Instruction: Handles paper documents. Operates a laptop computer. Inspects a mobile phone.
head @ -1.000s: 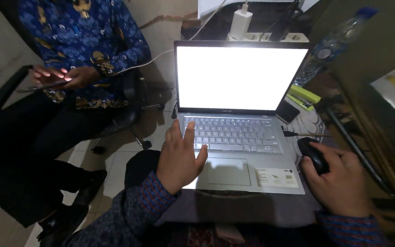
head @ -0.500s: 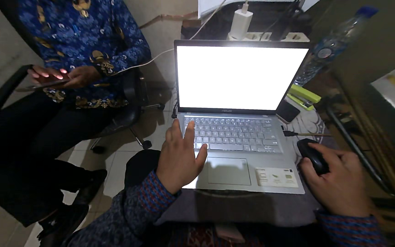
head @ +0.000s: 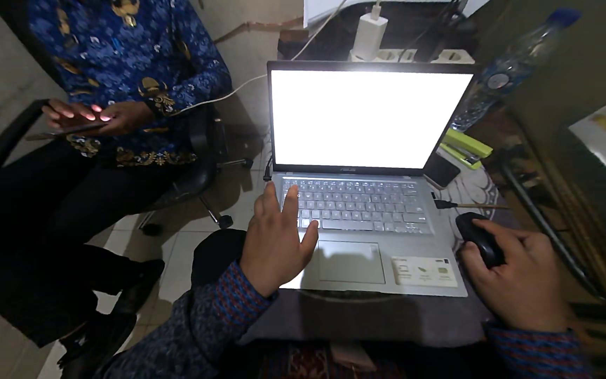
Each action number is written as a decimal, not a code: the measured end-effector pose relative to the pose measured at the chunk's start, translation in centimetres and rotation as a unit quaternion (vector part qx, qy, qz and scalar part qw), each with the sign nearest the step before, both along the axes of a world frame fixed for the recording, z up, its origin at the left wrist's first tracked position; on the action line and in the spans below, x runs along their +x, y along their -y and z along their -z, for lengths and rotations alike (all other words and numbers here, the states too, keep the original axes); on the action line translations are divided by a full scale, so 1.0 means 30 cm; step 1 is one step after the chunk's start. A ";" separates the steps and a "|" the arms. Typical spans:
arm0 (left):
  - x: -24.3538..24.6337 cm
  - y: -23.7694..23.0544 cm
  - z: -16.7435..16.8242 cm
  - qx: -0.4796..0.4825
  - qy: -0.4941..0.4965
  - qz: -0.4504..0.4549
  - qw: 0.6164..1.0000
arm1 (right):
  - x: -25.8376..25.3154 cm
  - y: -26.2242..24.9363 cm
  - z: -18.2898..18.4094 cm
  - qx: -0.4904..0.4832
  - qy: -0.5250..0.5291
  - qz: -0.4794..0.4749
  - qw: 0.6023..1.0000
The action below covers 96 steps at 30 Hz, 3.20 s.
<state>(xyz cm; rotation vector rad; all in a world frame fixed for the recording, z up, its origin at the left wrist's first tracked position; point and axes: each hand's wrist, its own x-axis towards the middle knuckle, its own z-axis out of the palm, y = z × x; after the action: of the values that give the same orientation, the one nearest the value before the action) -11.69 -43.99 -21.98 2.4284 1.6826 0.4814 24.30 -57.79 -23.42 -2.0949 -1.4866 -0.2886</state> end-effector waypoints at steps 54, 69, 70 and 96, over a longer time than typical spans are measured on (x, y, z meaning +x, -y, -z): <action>-0.003 -0.001 -0.003 -0.024 0.007 -0.002 1.000 | -0.004 0.003 -0.012 -0.019 -0.007 0.021 1.000; -0.001 0.001 -0.013 -0.033 0.011 -0.007 0.999 | -0.002 -0.004 -0.010 -0.014 0.005 -0.007 1.000; -0.001 0.000 -0.013 -0.035 0.010 -0.006 0.999 | -0.001 -0.004 -0.009 -0.013 0.007 -0.007 1.000; 0.001 0.001 -0.010 -0.028 0.009 -0.007 1.000 | 0.001 -0.004 -0.006 -0.009 -0.008 -0.005 1.000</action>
<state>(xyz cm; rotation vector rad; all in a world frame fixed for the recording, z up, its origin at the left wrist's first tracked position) -11.66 -44.02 -21.67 2.3668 1.6833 0.4502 24.34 -57.66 -23.25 -2.0994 -1.4958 -0.2552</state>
